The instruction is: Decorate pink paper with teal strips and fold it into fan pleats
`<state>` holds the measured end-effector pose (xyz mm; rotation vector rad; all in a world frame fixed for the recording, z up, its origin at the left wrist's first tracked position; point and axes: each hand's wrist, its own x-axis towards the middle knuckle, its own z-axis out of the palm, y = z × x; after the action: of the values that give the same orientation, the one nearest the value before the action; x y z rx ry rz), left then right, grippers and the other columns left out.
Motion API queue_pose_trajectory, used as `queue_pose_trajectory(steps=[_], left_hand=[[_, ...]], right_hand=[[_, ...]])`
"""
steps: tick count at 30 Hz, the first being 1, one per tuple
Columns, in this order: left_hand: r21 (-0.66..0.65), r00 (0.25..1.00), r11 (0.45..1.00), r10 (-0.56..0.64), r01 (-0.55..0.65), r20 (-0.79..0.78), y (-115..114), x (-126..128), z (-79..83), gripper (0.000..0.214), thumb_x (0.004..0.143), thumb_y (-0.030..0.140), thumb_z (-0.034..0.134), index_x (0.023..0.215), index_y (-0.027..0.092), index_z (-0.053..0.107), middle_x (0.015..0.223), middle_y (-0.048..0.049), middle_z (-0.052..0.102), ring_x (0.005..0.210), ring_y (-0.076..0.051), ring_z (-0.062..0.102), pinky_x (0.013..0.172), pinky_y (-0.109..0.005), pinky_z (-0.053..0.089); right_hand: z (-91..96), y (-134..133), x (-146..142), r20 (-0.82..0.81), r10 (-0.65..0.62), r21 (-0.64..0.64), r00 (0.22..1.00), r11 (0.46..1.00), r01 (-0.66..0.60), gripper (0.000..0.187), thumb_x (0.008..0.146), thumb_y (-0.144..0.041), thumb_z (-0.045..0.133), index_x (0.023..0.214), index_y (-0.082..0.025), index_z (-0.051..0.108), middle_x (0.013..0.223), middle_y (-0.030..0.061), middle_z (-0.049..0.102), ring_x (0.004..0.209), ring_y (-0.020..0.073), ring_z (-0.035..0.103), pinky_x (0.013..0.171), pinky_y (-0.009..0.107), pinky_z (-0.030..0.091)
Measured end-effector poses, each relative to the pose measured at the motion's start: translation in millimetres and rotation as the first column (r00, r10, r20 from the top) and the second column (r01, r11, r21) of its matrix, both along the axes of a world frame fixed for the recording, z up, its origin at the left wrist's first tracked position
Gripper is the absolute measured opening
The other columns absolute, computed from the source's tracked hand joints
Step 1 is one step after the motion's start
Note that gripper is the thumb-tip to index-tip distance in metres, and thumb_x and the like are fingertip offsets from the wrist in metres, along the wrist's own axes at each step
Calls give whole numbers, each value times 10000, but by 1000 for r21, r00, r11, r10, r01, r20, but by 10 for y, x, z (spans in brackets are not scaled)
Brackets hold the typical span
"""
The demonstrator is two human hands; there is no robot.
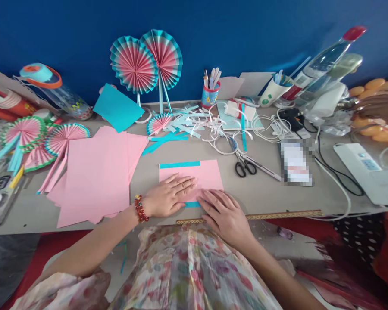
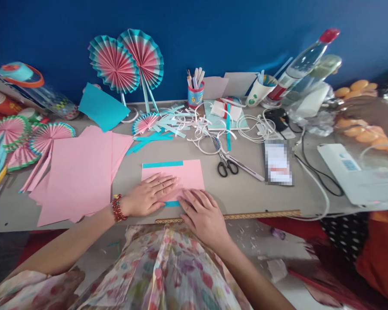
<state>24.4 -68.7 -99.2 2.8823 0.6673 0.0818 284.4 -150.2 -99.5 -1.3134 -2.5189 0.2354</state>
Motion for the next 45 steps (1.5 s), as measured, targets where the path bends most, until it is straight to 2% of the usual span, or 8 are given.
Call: queue_pose_trajectory(steps=[5,12,17,23,29,36,41,45], left_hand=[[96,990,986,139,-137,-16,-105,-274,-22,698,998,481,394,1568,157,153,1614,-97,235,1504,-242,183,1239,-460,99],[136,912,905,409,-403,-23,-403,-735,105,641,1015,375,363,1571,157,132,1610,-113,242,1498,-258,208,1226,-494,132],[107,975,974,207,-198,-85,-732,-676,103,815,949,672,314,1563,154,179,1598,-106,279,1493,-258,217,1232,-486,67],[180,957,949,278,-260,-83,-868,-778,66,796,932,699,314,1553,206,239,1592,-79,308,1467,-264,277,1221,-475,139],[229,942,922,332,-312,-51,-731,-767,99,791,937,679,343,1552,194,237,1588,-93,314,1465,-272,282,1218,-495,160],[191,879,858,464,-477,110,-248,-421,297,513,1020,248,354,1529,236,297,1561,-51,378,1420,-201,381,1195,-440,292],[199,873,850,478,-487,95,255,-17,98,658,1001,433,401,1561,164,185,1614,-103,236,1477,-264,265,1188,-471,280],[187,891,872,449,-453,68,351,25,-145,802,956,601,403,1568,157,134,1611,-118,236,1479,-271,255,1182,-482,269]], right_hand=[[-64,-96,62,131,5,41,991,999,-10,721,929,-590,508,1524,-216,345,1527,41,436,1384,276,377,1187,483,239],[-87,-84,77,125,20,36,992,999,-24,713,941,-495,542,1550,-235,277,1541,32,412,1368,287,405,1164,513,259],[-139,-79,110,164,53,57,985,996,-63,778,924,-476,582,1564,-211,229,1555,42,383,1370,317,396,1143,537,267],[-153,-40,146,134,80,138,988,986,-99,801,912,-527,576,1565,-218,229,1521,43,439,1326,311,460,1123,511,306],[-40,229,133,109,96,108,989,988,-108,779,931,-543,523,1568,-217,214,1540,63,407,1364,308,425,1123,527,314],[53,610,46,51,67,125,996,990,-73,526,974,-380,487,1479,-246,426,1504,44,465,1281,253,509,1075,463,415],[-76,846,-84,52,40,230,998,972,-51,563,962,-351,499,1492,-187,404,1519,71,442,1325,265,474,1049,431,453],[-211,905,-52,70,70,311,995,946,-89,630,949,-389,521,1518,-178,352,1499,75,468,1328,257,480,1074,434,434]])
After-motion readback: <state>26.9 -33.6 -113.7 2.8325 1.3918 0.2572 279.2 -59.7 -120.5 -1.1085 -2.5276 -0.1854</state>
